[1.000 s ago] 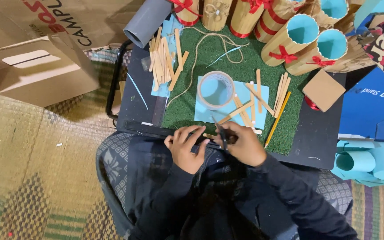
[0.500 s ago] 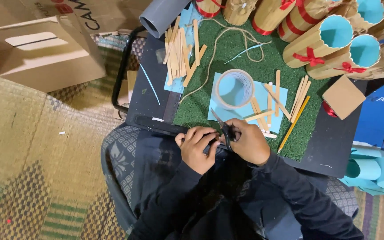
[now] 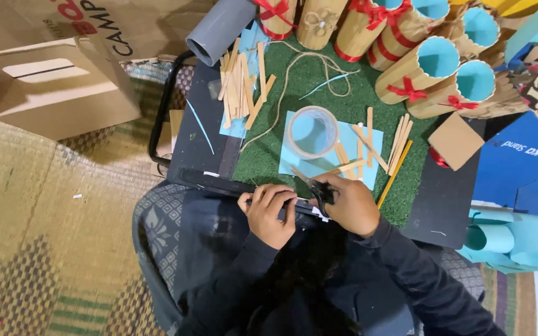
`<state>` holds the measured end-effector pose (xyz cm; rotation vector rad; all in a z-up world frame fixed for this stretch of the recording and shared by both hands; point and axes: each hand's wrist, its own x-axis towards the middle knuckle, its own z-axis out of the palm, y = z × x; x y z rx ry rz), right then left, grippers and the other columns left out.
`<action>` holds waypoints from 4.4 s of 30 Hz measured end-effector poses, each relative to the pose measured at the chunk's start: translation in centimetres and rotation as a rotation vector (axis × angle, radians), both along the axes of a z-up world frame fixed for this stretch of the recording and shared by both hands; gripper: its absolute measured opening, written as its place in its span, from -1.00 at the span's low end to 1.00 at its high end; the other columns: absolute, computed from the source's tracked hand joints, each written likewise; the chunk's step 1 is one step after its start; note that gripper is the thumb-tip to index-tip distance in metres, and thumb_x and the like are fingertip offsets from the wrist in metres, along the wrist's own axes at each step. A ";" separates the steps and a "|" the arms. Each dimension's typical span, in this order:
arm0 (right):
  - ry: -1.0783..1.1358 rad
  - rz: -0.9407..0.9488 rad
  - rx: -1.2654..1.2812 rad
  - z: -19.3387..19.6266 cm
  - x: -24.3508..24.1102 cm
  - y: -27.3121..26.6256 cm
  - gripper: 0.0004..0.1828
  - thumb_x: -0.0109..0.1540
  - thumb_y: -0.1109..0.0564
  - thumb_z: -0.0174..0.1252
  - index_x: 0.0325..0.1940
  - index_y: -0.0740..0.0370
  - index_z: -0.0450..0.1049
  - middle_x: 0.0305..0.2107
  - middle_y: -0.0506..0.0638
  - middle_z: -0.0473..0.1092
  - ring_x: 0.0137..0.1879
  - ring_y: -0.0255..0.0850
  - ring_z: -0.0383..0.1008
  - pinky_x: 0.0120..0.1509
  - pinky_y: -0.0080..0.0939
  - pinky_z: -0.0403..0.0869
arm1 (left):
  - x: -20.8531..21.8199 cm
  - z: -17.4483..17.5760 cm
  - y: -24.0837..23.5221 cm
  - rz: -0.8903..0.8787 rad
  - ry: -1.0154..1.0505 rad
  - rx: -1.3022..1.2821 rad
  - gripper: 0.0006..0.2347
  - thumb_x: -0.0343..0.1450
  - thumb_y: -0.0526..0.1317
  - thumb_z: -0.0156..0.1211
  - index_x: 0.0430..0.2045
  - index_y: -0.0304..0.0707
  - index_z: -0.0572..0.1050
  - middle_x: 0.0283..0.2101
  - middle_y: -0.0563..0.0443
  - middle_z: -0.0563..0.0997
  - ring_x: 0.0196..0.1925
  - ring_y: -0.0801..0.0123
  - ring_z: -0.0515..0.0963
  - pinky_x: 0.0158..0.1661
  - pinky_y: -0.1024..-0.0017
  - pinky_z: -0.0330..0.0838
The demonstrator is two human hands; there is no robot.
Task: The person sits at a small table and uses scissors to cut small pieces from a strip of white tape or paper, placing the cut pieces on the table. They repeatedly cut pieces one at a time among craft supplies including popsicle sticks and decorated cylinders.
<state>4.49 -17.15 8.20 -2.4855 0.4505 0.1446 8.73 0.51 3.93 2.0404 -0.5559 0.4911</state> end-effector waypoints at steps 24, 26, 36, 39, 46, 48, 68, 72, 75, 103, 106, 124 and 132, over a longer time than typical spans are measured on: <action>-0.917 -0.471 0.184 -5.1 -7.8 -4.5 -0.59 -0.05 0.19 0.62 -0.17 0.15 0.65 -0.51 0.01 0.57 -0.45 -0.12 0.56 -0.36 -0.31 0.46 | -5.4 -7.6 -3.6 0.185 0.916 -0.217 -0.93 0.29 -0.18 0.45 -0.57 -0.09 0.74 -0.64 -0.05 0.68 -0.49 0.26 0.72 -0.38 0.39 0.58; -0.887 -0.462 0.142 -4.0 -8.5 -4.1 -0.56 -0.08 0.14 0.63 -0.17 0.14 0.66 -0.51 0.03 0.56 -0.46 -0.09 0.55 -0.39 -0.26 0.45 | -5.7 -6.5 -3.7 0.181 0.699 -0.170 -0.95 0.29 -0.22 0.44 -0.59 -0.09 0.72 -0.64 0.00 0.67 -0.51 0.27 0.70 -0.37 0.40 0.57; -0.740 -0.385 0.209 0.1 -9.7 -5.1 -0.46 0.01 0.10 0.55 0.04 0.28 0.63 -0.52 0.10 0.53 -0.55 -0.13 0.36 -0.50 -0.22 0.36 | -4.2 -1.9 -2.5 0.149 -0.418 0.540 -0.81 0.33 -0.08 0.29 -0.71 0.16 0.44 -0.64 0.33 0.41 -0.53 0.41 0.45 -0.20 0.26 0.24; -0.748 -0.366 0.233 0.5 -10.0 -5.4 -0.46 0.02 0.10 0.54 0.06 0.26 0.63 -0.63 0.09 0.40 -0.58 -0.15 0.30 -0.51 -0.25 0.33 | -2.6 -4.1 -0.2 0.240 -0.257 0.573 -0.77 0.38 -0.03 0.28 -0.73 0.17 0.48 -0.67 0.40 0.41 -0.56 0.50 0.47 -0.24 0.43 0.34; -0.762 -0.355 0.224 -0.3 -9.9 -5.1 -0.49 0.01 0.10 0.56 -0.01 0.29 0.62 -0.61 0.12 0.43 -0.58 -0.12 0.33 -0.49 -0.24 0.33 | -4.4 -2.9 -2.9 0.184 0.655 0.363 -0.75 0.35 0.09 0.35 -0.51 -0.03 0.75 -0.63 0.09 0.70 -0.48 0.19 0.70 -0.34 0.30 0.57; -0.774 -0.362 0.232 -0.8 -10.0 -5.0 -0.51 -0.01 0.10 0.55 -0.03 0.23 0.63 -0.56 0.09 0.49 -0.55 -0.13 0.37 -0.47 -0.24 0.34 | -4.3 -4.3 -3.0 0.184 0.529 0.243 -0.80 0.33 0.03 0.41 -0.57 -0.02 0.71 -0.68 0.08 0.67 -0.56 0.23 0.68 -0.41 0.30 0.56; -0.565 -0.386 0.143 -1.9 -9.7 -4.8 -0.39 0.01 0.07 0.50 0.14 0.18 0.60 -0.56 -0.01 0.47 -0.56 -0.19 0.32 -0.48 -0.25 0.36 | -5.4 1.1 -4.9 -0.098 -0.415 0.231 -0.87 0.19 -0.36 0.49 -0.61 -0.19 0.58 -0.50 0.10 0.58 -0.54 0.36 0.52 -0.43 0.50 0.47; -0.550 -0.331 0.079 -1.2 -9.2 -4.3 -0.40 -0.03 0.15 0.49 0.11 0.17 0.59 -0.56 -0.14 0.43 -0.57 -0.32 0.25 -0.48 -0.33 0.32 | -6.3 3.5 -5.3 -0.235 -0.238 0.083 -0.82 0.13 -0.47 0.48 -0.54 -0.31 0.57 -0.42 0.08 0.61 -0.48 0.35 0.50 -0.38 0.47 0.42; -0.408 -0.310 0.019 -1.8 -9.5 -4.3 -0.25 -0.01 0.04 0.48 0.28 0.08 0.50 -0.43 -0.10 0.42 -0.57 -0.26 0.28 -0.47 -0.30 0.37 | -6.3 4.4 -4.4 -0.213 -0.189 0.016 -0.81 0.16 -0.46 0.46 -0.50 -0.30 0.53 -0.38 0.05 0.63 -0.44 0.34 0.53 -0.36 0.46 0.46; -0.671 -0.179 -0.317 -3.3 -9.8 -1.0 0.02 -0.28 0.32 0.41 0.32 0.07 0.44 -0.03 0.18 0.25 -0.02 0.07 0.20 0.06 -0.06 0.37 | -2.1 4.5 -6.2 -0.274 0.147 0.143 -0.88 0.29 -0.27 0.24 -0.44 -0.17 0.41 -0.02 0.11 0.52 0.00 0.17 0.42 0.02 0.23 0.21; -0.769 -0.168 -0.300 -4.7 -10.3 -1.1 -0.05 -0.26 0.29 0.41 0.26 0.11 0.48 -0.05 0.20 0.28 -0.03 0.07 0.20 0.12 -0.01 0.31 | -1.1 3.7 -5.8 -0.321 0.272 0.172 -0.87 0.25 -0.25 0.28 -0.49 -0.12 0.42 -0.05 0.20 0.52 0.01 0.18 0.44 0.04 0.22 0.23; -0.738 -0.212 -0.178 -2.4 -9.5 -1.4 -0.12 -0.25 0.29 0.33 0.21 0.11 0.50 0.04 0.14 0.25 0.00 0.04 0.15 0.08 -0.12 0.29 | 0.5 5.1 -0.2 -0.554 0.715 -0.596 -0.85 0.50 -0.38 0.01 -0.11 -0.45 0.45 -0.17 -0.07 0.56 -0.15 0.40 0.46 -0.07 0.52 0.30; -0.648 -0.360 0.921 -3.2 -10.3 -1.8 -0.73 0.00 0.37 0.43 -0.23 0.38 0.61 -0.27 0.12 0.65 0.03 -0.19 0.54 0.22 -0.19 0.47 | -2.8 4.0 -2.3 -0.755 0.786 -0.230 -0.95 0.47 -0.33 0.07 -0.32 -0.30 0.48 -0.35 0.09 0.51 -0.33 0.46 0.43 -0.22 0.54 0.30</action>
